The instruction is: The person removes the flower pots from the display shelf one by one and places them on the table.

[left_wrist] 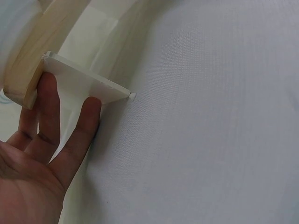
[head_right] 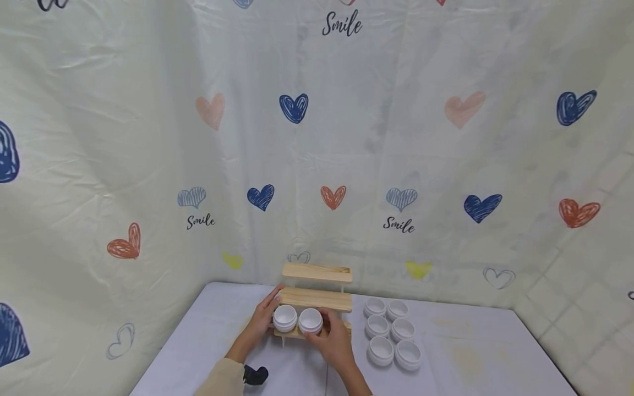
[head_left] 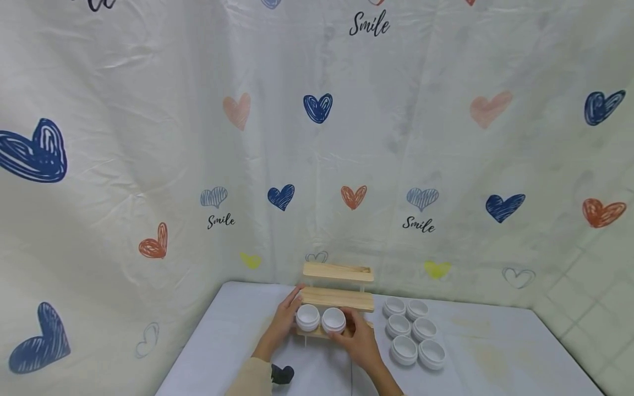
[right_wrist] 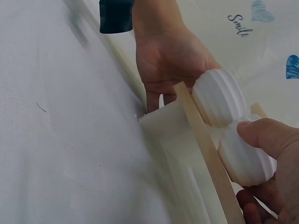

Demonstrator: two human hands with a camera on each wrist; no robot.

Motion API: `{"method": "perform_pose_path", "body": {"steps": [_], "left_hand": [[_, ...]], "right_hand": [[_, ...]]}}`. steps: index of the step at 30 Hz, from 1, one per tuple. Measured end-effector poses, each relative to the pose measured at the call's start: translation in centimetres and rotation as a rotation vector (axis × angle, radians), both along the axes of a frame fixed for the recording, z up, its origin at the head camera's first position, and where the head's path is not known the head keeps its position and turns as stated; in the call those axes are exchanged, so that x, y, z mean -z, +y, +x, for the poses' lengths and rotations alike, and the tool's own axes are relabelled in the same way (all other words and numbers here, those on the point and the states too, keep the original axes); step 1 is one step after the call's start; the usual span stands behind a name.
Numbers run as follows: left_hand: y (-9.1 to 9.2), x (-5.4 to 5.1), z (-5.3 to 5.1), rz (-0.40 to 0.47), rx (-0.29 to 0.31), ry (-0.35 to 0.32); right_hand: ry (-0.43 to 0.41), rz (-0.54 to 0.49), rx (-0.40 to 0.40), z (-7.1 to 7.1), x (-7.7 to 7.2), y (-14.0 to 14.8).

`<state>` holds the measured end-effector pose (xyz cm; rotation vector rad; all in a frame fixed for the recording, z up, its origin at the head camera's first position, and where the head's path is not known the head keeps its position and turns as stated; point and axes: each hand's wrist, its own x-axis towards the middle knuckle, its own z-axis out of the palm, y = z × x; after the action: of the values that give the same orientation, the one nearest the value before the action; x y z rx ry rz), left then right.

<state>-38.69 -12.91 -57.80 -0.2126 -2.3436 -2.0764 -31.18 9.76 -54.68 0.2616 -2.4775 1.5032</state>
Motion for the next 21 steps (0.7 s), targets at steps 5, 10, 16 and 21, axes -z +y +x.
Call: {"method": "perform_pose_path", "body": {"steps": [5,10,16,21], "left_hand": [[0.18,-0.14,-0.20,0.021,0.007,0.008],[0.17,0.08,-0.25,0.023,0.019,-0.005],[0.15,0.00,-0.22,0.021,0.006,0.002],[0.05,0.04,-0.13,0.008,-0.004,-0.008]], "right_hand": [[-0.006,-0.012,-0.013,-0.09,-0.12,0.28],[-0.008,-0.005,0.003,0.04,0.07,0.37],[-0.007,-0.004,0.003,-0.02,0.00,0.36],[-0.014,-0.011,0.004,-0.07,0.05,0.32]]}}
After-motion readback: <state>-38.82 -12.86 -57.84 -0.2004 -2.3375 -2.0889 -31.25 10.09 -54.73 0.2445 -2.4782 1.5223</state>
